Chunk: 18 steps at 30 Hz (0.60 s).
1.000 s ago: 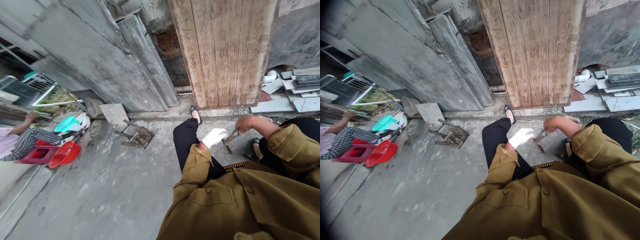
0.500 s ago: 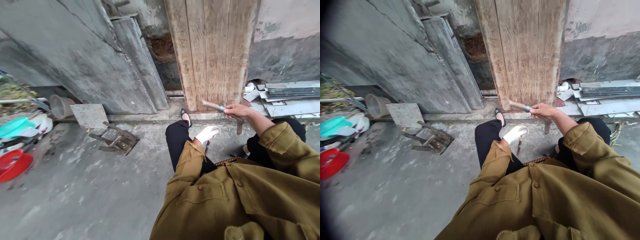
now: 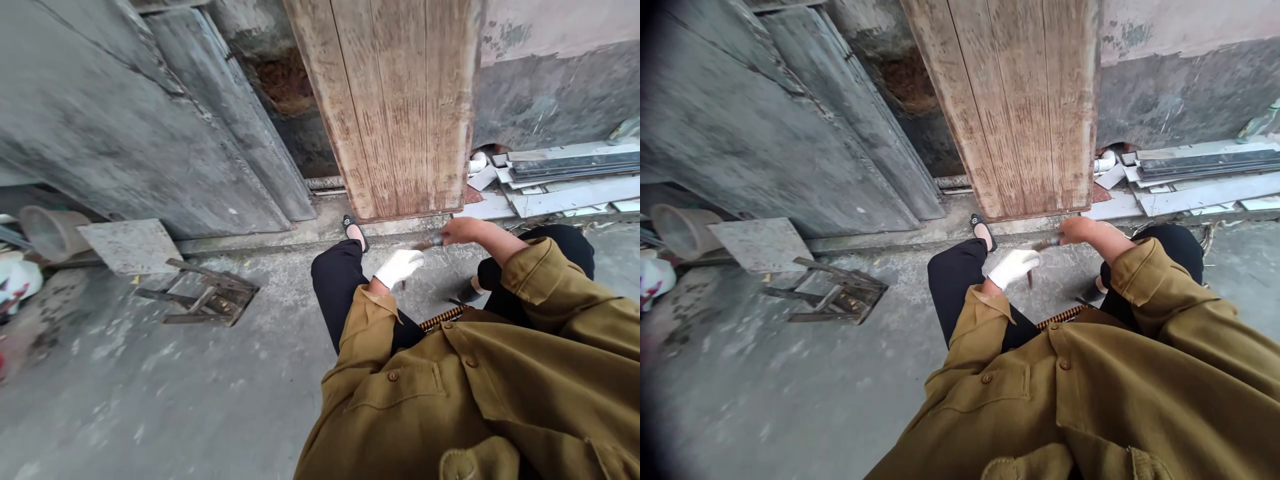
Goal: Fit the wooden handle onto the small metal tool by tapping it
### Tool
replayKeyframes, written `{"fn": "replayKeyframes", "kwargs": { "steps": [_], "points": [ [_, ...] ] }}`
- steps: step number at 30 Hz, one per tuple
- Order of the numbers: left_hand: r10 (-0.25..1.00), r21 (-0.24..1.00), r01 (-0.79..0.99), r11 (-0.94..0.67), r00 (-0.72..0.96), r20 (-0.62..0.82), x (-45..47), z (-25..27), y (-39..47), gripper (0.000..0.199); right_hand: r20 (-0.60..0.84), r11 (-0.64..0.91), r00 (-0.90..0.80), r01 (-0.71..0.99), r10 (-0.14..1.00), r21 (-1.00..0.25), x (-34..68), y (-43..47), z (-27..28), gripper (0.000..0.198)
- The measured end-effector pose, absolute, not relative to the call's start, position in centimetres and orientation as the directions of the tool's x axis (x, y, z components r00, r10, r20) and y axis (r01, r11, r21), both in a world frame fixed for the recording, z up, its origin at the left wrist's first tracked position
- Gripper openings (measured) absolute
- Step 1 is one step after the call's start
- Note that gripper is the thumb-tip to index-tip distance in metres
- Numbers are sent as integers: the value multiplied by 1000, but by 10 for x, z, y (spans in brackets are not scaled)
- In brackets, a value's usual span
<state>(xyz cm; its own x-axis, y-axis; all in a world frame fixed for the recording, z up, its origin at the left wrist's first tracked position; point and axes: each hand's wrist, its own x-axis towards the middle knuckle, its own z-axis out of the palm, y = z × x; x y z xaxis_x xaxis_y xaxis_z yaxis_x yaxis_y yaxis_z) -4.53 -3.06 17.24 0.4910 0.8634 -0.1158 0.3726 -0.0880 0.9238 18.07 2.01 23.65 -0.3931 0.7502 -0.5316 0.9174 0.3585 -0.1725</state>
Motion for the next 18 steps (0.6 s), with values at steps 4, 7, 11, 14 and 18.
{"fn": "replayKeyframes", "kwargs": {
  "steps": [4, 7, 11, 14, 18],
  "points": [
    [883, 945, 317, -78, 462, -82, -46, 170, -30, 8, -787, 310, -603, 779, 131, -545, 178, 13, 242, 32],
    [886, 961, 266, -77, 461, -57, -47, 166, -29, 19, -507, 158, -824, 552, 253, -819, 184, 16, 261, 42],
    [847, 962, 263, -80, 526, -73, -47, 161, -32, 29, -209, 143, -599, 485, 773, -863, 192, 31, 271, 43],
    [765, 974, 216, -66, 638, -90, -50, 166, -37, 28, -206, 156, -372, 741, 905, -653, 191, 41, 258, 37],
    [769, 991, 125, -46, 638, -45, -59, 175, -40, 31, -402, 318, -418, 902, 815, -292, 180, 37, 241, 23]
  ]
}}
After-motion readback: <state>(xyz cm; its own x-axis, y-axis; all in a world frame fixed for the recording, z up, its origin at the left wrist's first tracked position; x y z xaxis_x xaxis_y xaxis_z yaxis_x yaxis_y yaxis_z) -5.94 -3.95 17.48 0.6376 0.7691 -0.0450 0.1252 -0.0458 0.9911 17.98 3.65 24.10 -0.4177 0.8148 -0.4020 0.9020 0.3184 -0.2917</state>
